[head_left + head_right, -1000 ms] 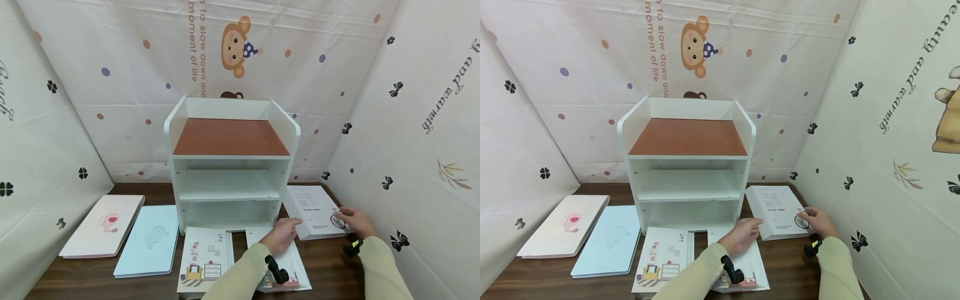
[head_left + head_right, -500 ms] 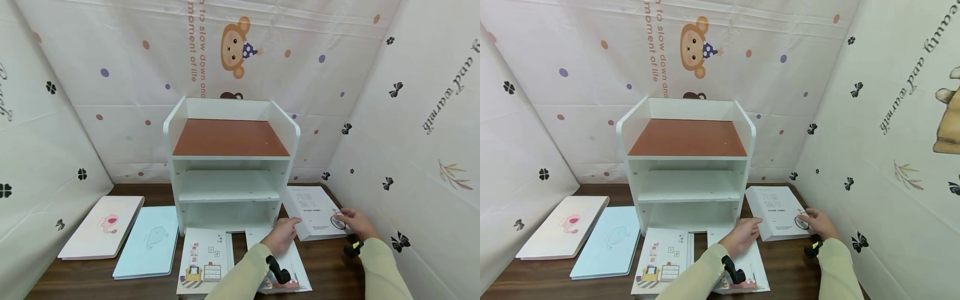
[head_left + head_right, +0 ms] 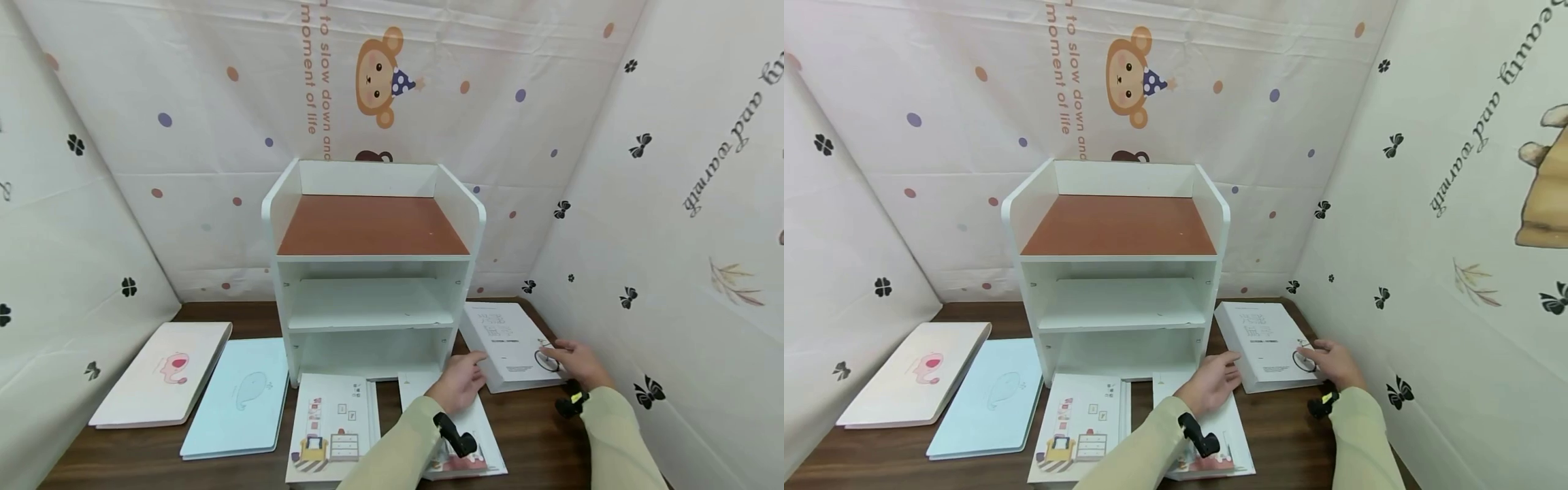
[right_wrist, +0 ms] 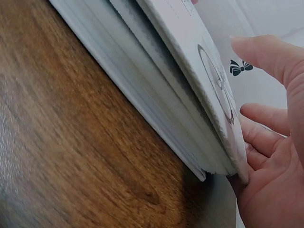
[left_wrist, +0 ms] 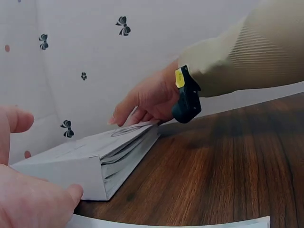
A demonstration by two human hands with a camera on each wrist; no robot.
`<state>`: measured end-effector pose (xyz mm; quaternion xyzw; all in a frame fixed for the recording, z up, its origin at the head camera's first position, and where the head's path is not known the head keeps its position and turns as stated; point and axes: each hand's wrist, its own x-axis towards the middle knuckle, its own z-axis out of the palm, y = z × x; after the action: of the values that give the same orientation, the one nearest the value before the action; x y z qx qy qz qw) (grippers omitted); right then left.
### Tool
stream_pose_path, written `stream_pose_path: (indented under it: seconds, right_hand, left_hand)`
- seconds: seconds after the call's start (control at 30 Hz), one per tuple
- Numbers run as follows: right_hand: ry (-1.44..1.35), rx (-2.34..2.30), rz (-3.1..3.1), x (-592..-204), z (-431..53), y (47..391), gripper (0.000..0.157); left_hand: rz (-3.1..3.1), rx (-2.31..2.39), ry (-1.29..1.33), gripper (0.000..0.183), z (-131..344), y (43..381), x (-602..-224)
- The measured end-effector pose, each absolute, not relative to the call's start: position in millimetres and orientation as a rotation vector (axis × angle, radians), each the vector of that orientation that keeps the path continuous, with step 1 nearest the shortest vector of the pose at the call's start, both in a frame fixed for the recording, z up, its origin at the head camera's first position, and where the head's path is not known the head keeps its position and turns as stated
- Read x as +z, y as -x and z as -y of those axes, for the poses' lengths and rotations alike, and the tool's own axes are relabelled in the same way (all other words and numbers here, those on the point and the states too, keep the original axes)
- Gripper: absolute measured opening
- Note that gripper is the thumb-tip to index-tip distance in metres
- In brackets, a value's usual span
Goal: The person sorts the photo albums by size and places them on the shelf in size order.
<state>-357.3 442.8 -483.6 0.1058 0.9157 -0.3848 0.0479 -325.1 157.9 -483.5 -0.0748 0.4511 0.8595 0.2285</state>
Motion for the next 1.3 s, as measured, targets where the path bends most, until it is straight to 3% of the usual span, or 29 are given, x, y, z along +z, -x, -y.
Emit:
stream_pose_path:
  seconds: [0.23, 0.47, 0.57, 1.0, 1.3]
  right_hand:
    - [-0.347, -1.222, -2.752, -482, -439, 357, 0.091]
    - [-0.463, -1.179, -2.741, -474, -443, 360, 0.102]
    - [-0.5, -1.177, -2.734, -471, -442, 360, 0.101]
    - [-0.442, -1.099, -2.757, -458, -447, 356, 0.094]
    - [-0.478, -1.473, -2.615, -465, -447, 347, 0.078]
  left_hand:
    - [-1.258, 2.362, 0.215, 0.069, -157, 327, -481]
    - [-1.352, 2.334, 0.125, 0.057, -160, 327, -477]
    - [-1.402, 2.296, 0.106, 0.06, -161, 326, -477]
    - [-1.481, 2.259, 0.128, 0.075, -160, 327, -479]
    - [-1.453, 2.322, 0.124, 0.078, -164, 325, -476]
